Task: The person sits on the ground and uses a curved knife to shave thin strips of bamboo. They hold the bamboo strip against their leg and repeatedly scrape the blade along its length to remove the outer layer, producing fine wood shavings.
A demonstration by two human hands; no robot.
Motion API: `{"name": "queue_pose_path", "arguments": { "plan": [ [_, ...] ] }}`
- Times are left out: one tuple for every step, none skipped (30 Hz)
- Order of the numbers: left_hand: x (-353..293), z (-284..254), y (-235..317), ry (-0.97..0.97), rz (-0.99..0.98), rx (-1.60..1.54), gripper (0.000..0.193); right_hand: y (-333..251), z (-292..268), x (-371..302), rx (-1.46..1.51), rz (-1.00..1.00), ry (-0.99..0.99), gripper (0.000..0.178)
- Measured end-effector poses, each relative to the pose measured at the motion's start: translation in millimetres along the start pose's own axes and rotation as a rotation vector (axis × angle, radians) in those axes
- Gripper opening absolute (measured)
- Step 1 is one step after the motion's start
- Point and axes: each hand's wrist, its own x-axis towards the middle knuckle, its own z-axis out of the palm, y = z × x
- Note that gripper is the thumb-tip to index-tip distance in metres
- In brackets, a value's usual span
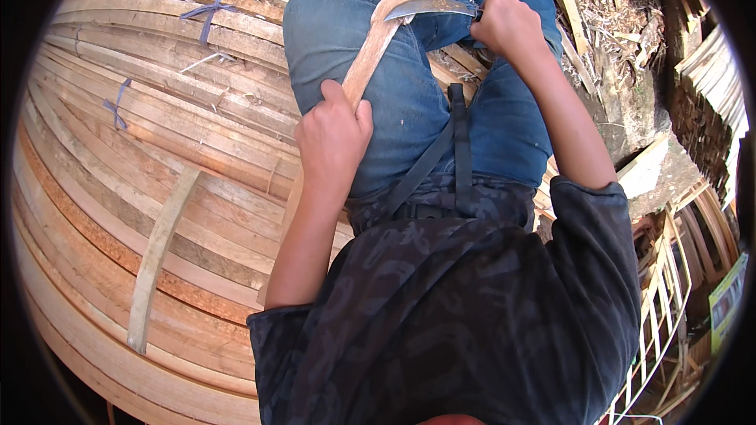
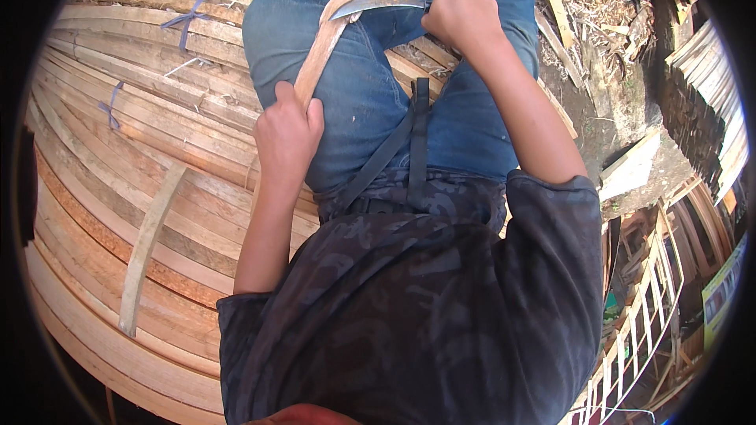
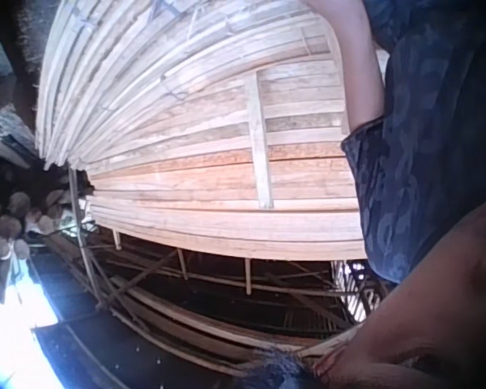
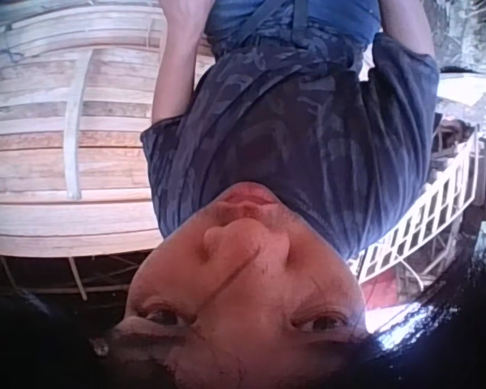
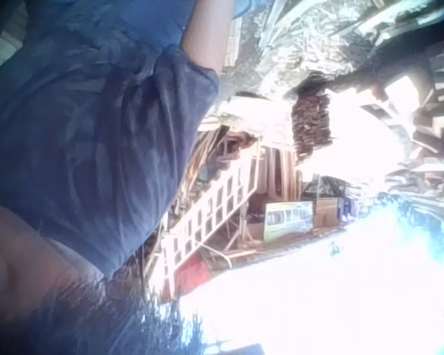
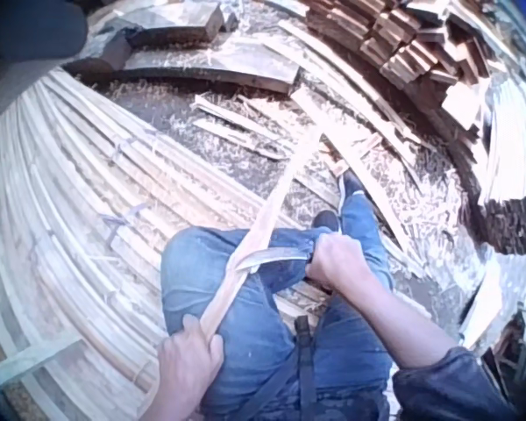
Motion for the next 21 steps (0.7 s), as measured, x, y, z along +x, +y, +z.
{"name": "queue_pose_path", "arguments": {
  "plan": [
    [1, 0, 0, -0.001, 0.000, -0.035, 0.030, 1, 3, 5, -0.004, 0.008, 0.010, 0.026],
    [2, -1, 1, -0.009, -0.010, -0.042, 0.030, 2, 9, 11, -0.007, 0.015, 0.019, 0.027],
    [3, -3, 3, -0.016, -0.023, -0.048, 0.030, 3, 14, 18, -0.010, 0.019, 0.029, 0.027],
    [3, -4, 5, -0.023, -0.036, -0.054, 0.031, 4, 18, 23, 0.001, 0.019, 0.057, 0.027],
    [4, -3, 6, -0.025, -0.034, -0.030, 0.032, 6, 22, 27, 0.013, 0.018, 0.084, 0.027],
    [5, -2, 7, -0.026, -0.036, -0.002, 0.034, 4, 23, 30, 0.028, 0.012, 0.111, 0.028],
    [5, -2, 8, -0.027, -0.039, 0.026, 0.036, 3, 22, 34, 0.006, 0.024, 0.094, 0.029],
    [6, -3, 9, -0.027, -0.036, 0.031, 0.036, 2, 19, 39, -0.015, 0.036, 0.077, 0.031],
    [6, -3, 10, -0.027, -0.031, 0.036, 0.036, 1, 18, 43, -0.037, 0.050, 0.060, 0.034],
    [6, -3, 11, -0.025, -0.024, 0.040, 0.036, 11, 22, 57, -0.015, 0.160, 0.092, 0.034],
    [4, -5, 12, -0.046, -0.015, 0.026, 0.036, 34, 22, 78, -0.003, 0.285, 0.129, 0.035],
    [2, -6, 10, -0.063, -0.015, 0.031, 0.035, 62, 34, 99, -0.041, 0.285, 0.340, 0.030],
    [1, -5, 7, -0.075, -0.029, 0.031, 0.035, 59, -1, 97, 0.161, 0.408, 0.245, 0.037],
    [4, -7, 7, -0.067, -0.028, 0.005, 0.033, 71, -8, 112, 0.083, 0.400, 0.139, 0.038],
    [7, -7, 11, -0.064, -0.036, -0.028, 0.031, 73, -13, 124, 0.031, 0.365, 0.192, 0.037],
    [9, -7, 14, -0.062, -0.042, -0.063, 0.029, 74, -15, 131, -0.022, 0.330, 0.246, 0.036],
    [8, -7, 12, -0.067, -0.053, -0.073, 0.030, 75, -12, 132, 0.018, 0.315, 0.272, 0.035],
    [7, -3, 7, -0.066, -0.074, -0.086, 0.031, 63, -14, 130, 0.056, 0.288, 0.301, 0.034],
    [7, -2, 2, -0.065, -0.085, -0.098, 0.032, 58, -16, 128, 0.095, 0.269, 0.333, 0.034],
    [8, -3, 0, -0.061, -0.066, -0.126, 0.031, 61, -2, 129, 0.146, 0.178, 0.454, 0.033],
    [9, -2, -4, -0.059, -0.049, -0.150, 0.029, 71, 14, 127, 0.433, 0.193, 0.176, 0.025]
  ]
}}
